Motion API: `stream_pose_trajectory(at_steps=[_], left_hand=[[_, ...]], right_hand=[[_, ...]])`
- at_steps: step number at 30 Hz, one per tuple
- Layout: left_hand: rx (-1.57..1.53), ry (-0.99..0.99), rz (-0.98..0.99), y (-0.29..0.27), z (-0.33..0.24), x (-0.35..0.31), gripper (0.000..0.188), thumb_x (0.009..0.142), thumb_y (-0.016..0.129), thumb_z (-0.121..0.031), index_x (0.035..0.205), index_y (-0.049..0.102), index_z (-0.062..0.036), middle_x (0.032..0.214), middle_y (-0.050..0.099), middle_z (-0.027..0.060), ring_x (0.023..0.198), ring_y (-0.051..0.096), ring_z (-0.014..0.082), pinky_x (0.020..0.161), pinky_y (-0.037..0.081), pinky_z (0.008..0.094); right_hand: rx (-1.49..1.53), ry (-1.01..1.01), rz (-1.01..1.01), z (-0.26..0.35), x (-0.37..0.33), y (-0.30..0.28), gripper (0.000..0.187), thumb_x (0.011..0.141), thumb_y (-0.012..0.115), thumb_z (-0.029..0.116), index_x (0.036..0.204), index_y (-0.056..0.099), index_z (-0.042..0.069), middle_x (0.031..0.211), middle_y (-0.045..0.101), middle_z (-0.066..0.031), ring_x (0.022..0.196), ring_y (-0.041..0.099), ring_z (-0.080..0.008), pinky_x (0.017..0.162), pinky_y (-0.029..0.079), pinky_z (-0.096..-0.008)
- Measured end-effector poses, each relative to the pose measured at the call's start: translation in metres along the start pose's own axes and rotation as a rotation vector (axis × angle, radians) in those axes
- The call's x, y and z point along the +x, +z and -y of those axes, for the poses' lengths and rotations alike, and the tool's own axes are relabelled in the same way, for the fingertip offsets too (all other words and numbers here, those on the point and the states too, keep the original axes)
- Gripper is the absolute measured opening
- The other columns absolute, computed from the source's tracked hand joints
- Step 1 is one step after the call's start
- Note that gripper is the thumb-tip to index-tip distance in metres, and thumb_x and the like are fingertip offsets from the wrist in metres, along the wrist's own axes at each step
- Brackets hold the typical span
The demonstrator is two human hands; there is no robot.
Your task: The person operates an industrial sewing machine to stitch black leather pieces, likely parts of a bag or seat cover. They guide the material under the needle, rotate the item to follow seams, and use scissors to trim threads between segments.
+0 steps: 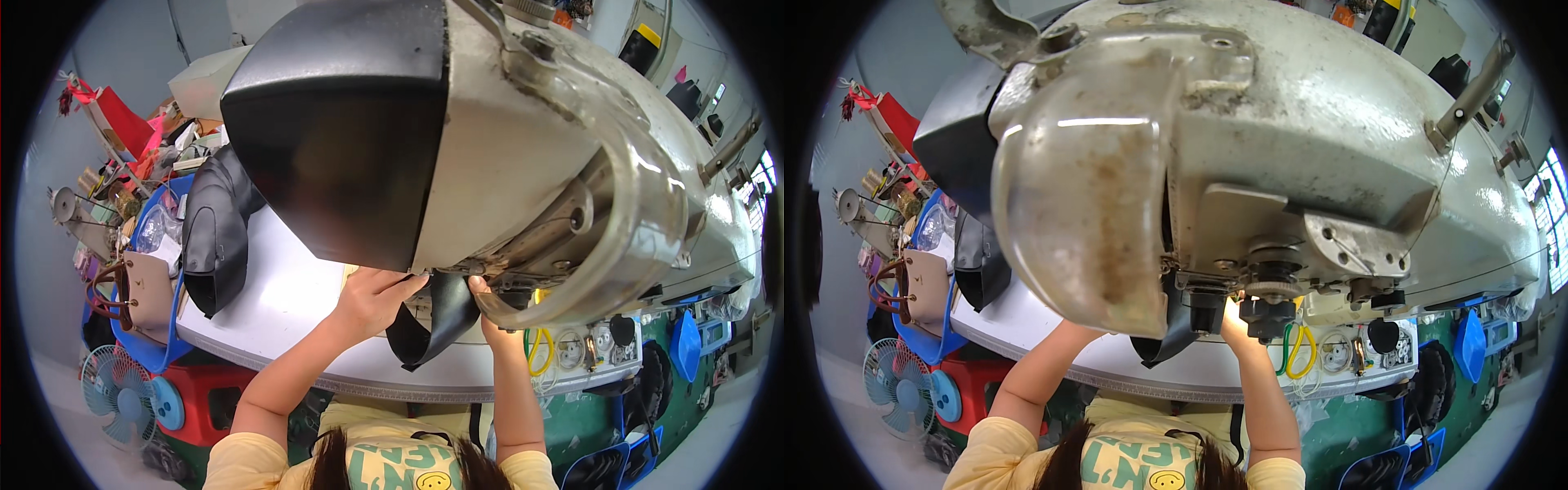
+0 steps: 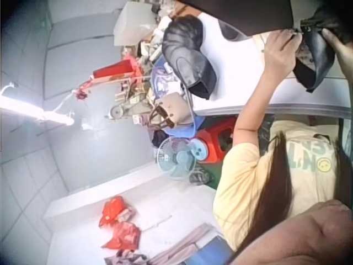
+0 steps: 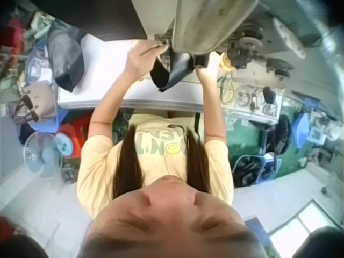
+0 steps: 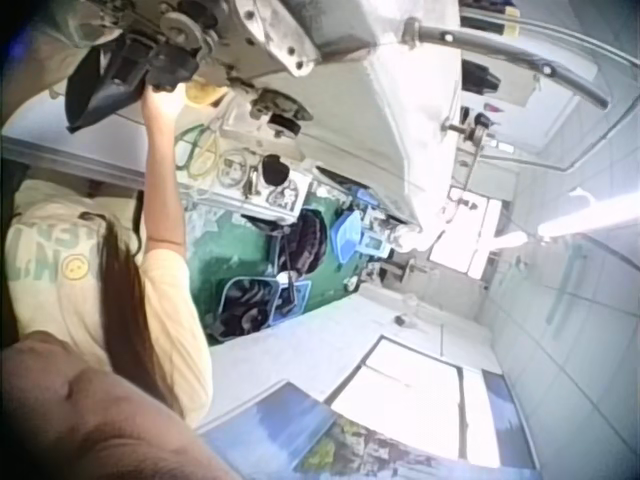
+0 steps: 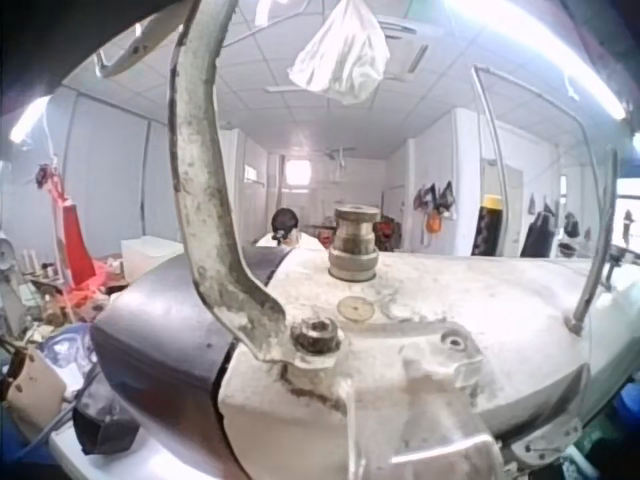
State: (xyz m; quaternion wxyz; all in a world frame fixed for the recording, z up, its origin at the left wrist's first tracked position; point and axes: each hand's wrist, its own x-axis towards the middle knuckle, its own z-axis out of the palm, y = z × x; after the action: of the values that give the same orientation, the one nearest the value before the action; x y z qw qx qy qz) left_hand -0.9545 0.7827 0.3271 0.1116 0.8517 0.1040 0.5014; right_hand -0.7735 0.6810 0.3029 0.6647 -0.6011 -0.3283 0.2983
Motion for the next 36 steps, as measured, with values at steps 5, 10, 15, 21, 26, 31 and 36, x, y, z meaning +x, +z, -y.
stream_pose_trajectory(at_steps=[5,10,15,21,26,31,36], left_hand=[[-0.076,-0.089,0.018,0.005,0.004,-0.012,0.023,0.064,0.064,0.006,0.086,0.068,0.0004,0.092,0.066,0.0113,0.085,0.063,0.0266,0.073,0.051,0.0351],[-0.153,-0.148,0.004,0.01,0.005,-0.016,0.019,0.068,0.064,0.007,0.086,0.067,0.0007,0.09,0.066,0.011,0.083,0.063,0.0263,0.071,0.051,0.0344],[-0.225,-0.209,-0.01,0.019,0.017,-0.026,0.016,0.069,0.064,0.007,0.084,0.067,0.0006,0.086,0.066,0.0105,0.081,0.063,0.0258,0.069,0.051,0.0335],[-0.12,-0.11,-0.066,0.015,0.009,-0.015,0.017,0.069,0.062,0.008,0.083,0.067,0.0009,0.085,0.066,0.0107,0.078,0.063,0.0257,0.066,0.051,0.0334],[-0.152,-0.153,-0.096,0.018,0.01,-0.018,0.019,0.067,0.061,0.009,0.083,0.067,0.0004,0.084,0.066,0.0112,0.078,0.063,0.0263,0.066,0.051,0.034],[-0.177,-0.204,-0.031,0.024,0.025,-0.032,0.02,0.065,0.063,0.008,0.083,0.067,0.0002,0.085,0.066,0.0115,0.08,0.063,0.0265,0.067,0.051,0.0346],[-0.145,-0.166,-0.031,0.015,0.013,-0.017,0.021,0.062,0.066,0.005,0.082,0.066,0.0001,0.087,0.065,0.0112,0.081,0.063,0.0264,0.069,0.051,0.035]], right_hand=[[-0.174,0.027,0.017,-0.001,-0.002,0.0,0.042,0.082,0.071,0.025,0.112,0.058,-0.002,0.111,0.059,-0.0076,0.101,0.054,-0.0174,0.093,0.04,-0.0296],[0.018,0.014,0.09,0.001,-0.003,-0.001,0.037,0.084,0.069,0.022,0.11,0.059,-0.003,0.11,0.06,-0.0073,0.1,0.054,-0.0166,0.092,0.04,-0.0294],[-0.167,-0.113,0.065,0.021,-0.009,0.006,0.029,0.084,0.068,0.019,0.105,0.061,-0.001,0.103,0.062,-0.0072,0.093,0.056,-0.017,0.086,0.043,-0.0302],[-0.288,-0.261,0.025,0.005,-0.006,0.0,0.021,0.084,0.067,0.015,0.097,0.064,0.0,0.094,0.064,-0.005,0.086,0.057,-0.0151,0.08,0.044,-0.0286],[-0.317,-0.508,-0.078,0.002,-0.02,0.005,0.02,0.08,0.071,0.013,0.094,0.065,0.0,0.095,0.065,-0.0086,0.072,0.058,-0.0148,0.068,0.047,-0.0261],[-0.679,-0.775,0.193,0.035,-0.056,0.031,0.04,0.066,0.078,0.01,0.103,0.065,0.003,0.116,0.058,-0.0164,0.071,0.064,-0.0207,0.062,0.052,-0.029],[-0.81,-0.673,0.162,0.024,-0.067,0.035,0.047,0.066,0.065,-0.005,0.112,0.061,0.005,0.125,0.053,-0.0168,0.078,0.066,-0.0245,0.062,0.054,-0.0304]])
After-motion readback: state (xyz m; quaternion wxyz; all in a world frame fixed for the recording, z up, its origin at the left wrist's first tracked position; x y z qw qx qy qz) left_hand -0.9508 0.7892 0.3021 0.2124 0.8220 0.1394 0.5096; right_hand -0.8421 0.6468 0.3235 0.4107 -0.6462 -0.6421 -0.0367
